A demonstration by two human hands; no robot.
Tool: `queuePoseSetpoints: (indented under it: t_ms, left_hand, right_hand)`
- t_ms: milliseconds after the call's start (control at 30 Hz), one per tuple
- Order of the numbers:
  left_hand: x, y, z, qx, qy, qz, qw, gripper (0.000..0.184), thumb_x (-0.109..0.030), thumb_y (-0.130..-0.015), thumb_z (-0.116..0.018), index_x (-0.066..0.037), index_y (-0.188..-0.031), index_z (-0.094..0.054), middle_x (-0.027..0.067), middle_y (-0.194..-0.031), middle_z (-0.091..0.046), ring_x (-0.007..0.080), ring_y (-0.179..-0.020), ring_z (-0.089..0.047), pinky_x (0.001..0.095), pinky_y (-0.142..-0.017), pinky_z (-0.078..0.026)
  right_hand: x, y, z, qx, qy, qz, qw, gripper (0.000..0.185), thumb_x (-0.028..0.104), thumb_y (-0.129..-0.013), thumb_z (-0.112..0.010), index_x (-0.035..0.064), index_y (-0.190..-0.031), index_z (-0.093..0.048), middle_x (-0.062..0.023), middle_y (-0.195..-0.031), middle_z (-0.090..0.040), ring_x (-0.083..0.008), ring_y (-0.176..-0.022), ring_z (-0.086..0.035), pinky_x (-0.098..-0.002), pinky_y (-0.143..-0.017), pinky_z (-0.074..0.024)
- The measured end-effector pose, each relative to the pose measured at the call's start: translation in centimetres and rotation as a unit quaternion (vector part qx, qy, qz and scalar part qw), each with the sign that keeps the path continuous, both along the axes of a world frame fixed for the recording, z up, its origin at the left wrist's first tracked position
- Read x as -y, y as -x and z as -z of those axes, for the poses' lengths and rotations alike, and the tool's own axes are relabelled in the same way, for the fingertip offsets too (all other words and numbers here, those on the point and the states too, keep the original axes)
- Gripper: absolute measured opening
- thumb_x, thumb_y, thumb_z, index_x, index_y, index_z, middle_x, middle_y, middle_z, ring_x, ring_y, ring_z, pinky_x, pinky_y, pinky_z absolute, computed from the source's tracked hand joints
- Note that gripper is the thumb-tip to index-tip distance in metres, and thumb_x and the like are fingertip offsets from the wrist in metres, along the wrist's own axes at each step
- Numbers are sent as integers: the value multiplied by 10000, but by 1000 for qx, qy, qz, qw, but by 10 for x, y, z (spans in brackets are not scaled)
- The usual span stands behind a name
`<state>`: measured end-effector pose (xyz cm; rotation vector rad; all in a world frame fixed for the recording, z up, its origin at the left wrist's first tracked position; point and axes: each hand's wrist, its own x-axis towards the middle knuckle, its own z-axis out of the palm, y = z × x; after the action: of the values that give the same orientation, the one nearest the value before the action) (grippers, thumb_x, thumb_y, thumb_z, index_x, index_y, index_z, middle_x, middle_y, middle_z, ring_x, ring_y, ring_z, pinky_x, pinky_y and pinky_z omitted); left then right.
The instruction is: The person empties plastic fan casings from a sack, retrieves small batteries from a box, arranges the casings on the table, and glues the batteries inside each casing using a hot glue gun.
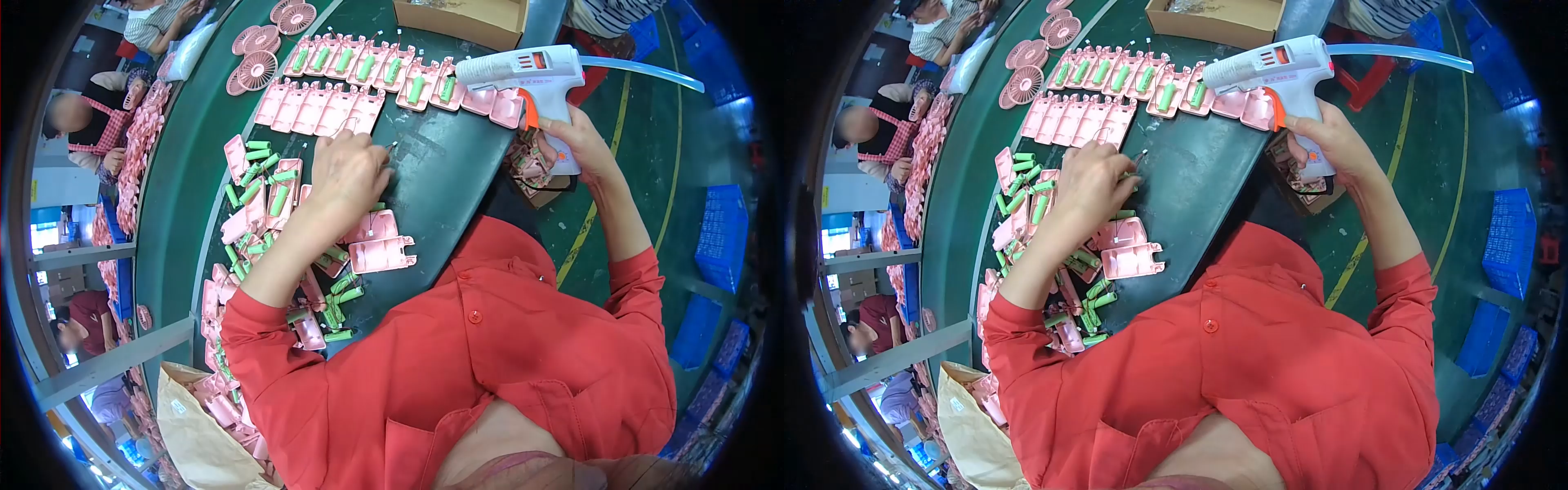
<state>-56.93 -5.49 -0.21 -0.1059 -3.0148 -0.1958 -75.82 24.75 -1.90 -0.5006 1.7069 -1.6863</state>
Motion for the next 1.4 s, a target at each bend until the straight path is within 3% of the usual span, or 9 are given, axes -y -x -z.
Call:
queuePoseSetpoints:
  t_ms: [233, 300, 400, 467, 567, 833, 1067, 1233, 1400]
  left_hand:
    - [-6, -6, 14, 54, 81, 27, 995, 150, -165, -715, -784, -83, -823, -720, 74, -824, -641, 263, -878, -629, 426, -758, -449]
    - [-7, -3, 13, 48, 82, 29, 995, 146, -154, -706, -778, -71, -807, -713, 80, -824, -642, 271, -863, -636, 429, -741, -462]
    - [-9, 5, 0, 62, -59, -14, 996, 146, -98, -737, -753, -29, -850, -690, 50, -831, -652, 210, -785, -650, 375, -686, -497]
    - [-7, 8, -11, 107, -409, -75, 903, 144, -58, -803, -719, -6, -924, -661, 20, -867, -656, 120, -736, -640, 290, -657, -511]
    - [-3, 15, 2, 141, -600, -83, 783, 158, -48, -855, -707, 4, -988, -640, 5, -863, -646, 53, -742, -595, 237, -675, -495]
    - [-16, 31, 14, 81, -266, 33, 960, 147, -105, -834, -750, -4, -893, -662, 64, -919, -622, 147, -796, -592, 308, -708, -498]
    - [-35, 44, 19, 88, -321, 7, 943, 174, -179, -824, -747, -18, -859, -690, 153, -987, -624, 299, -842, -623, 395, -783, -508]
    - [-36, 47, 36, 184, -478, -56, 857, 222, -192, -828, -797, -7, -823, -675, 52, -740, -641, 118, -647, -562, 297, -613, -480]
    - [-41, 47, 35, 139, -485, -71, 861, 191, -158, -840, -812, -28, -843, -672, -16, -750, -654, 39, -677, -538, 214, -619, -455]
  right_hand:
    - [-11, -3, -1, 3, -27, 7, 1000, 327, 283, -922, -632, 0, -1053, -531, -38, -604, -525, -86, -476, -486, -236, -477, -402]
    - [-12, -1, 0, 8, -22, -2, 1000, 283, 237, -924, -629, 0, -1053, -540, -45, -674, -545, -79, -491, -498, -255, -458, -495]
    - [-14, -2, -1, -2, -10, -2, 1000, 273, 233, -923, -632, -6, -1029, -553, -50, -652, -533, -86, -499, -508, -256, -470, -507]
    - [-16, -3, -1, 1, -2, 3, 1000, 276, 231, -922, -630, -11, -1033, -560, -50, -659, -537, -89, -508, -514, -260, -481, -513]
    - [-19, -5, -6, 3, 15, -2, 1000, 300, 236, -919, -631, -20, -1060, -568, -48, -661, -546, -96, -512, -522, -270, -515, -534]
    - [-49, -17, -16, -13, -54, 28, 998, 366, 264, -898, -642, -22, -1113, -563, -30, -636, -546, -85, -515, -520, -243, -531, -450]
    - [-50, -16, -18, -14, -64, 11, 998, 348, 254, -893, -640, -7, -1104, -547, -26, -683, -551, -75, -518, -501, -233, -514, -396]
    - [-52, -13, -14, -10, -53, 13, 998, 335, 251, -893, -640, -4, -1089, -549, -31, -723, -558, -75, -523, -503, -236, -514, -404]
    - [-52, -13, -7, 1, -27, 25, 999, 335, 258, -898, -645, -8, -1085, -566, -40, -696, -566, -77, -507, -504, -234, -519, -413]
